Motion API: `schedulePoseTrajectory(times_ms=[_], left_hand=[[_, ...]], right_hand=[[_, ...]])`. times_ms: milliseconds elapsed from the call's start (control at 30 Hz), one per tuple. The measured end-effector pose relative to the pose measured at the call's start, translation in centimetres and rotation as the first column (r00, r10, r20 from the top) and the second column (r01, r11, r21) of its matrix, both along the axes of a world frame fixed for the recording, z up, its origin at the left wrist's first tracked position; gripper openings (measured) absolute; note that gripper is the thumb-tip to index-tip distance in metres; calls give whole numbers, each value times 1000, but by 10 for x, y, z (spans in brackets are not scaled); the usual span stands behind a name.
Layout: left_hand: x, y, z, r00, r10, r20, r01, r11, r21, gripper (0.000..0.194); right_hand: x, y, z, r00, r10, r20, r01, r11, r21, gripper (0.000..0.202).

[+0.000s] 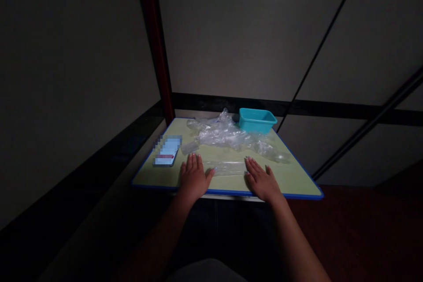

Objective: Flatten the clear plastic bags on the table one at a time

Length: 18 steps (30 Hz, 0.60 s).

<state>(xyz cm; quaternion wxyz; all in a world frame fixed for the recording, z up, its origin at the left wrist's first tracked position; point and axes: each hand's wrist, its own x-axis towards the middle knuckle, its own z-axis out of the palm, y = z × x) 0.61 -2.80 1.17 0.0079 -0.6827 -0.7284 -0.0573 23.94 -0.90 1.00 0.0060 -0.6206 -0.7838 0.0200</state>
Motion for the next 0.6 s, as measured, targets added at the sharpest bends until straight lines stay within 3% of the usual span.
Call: schedulePoseTrajectory(times_ms=[33,100,200,267,433,600], left_hand=[[7,-2,4,1000,-9,5,9,999,37,80],[24,-6,12,990,-134,38,130,987,93,76],[55,-8,19,906,-412,95,400,908,124,70],[74,-5,18,855,-498,143,482,866,131,70],[101,15,2,803,-548,235,544,835,85,73],[100,23,-9,824,-512,243,517,854,46,73]], right_hand=[[0,0,0,1000,-2,4,2,1000,-2,55],[0,0,-1,1000,-2,11,2,1000,-1,55],[1,2,-3,1000,9,19,-9,1000,8,55],[3,2,-5,999,14,30,-14,1000,2,55],[2,0,0,995,56,85,-53,998,-35,54],[0,-2,2,996,44,72,-43,999,-20,54]])
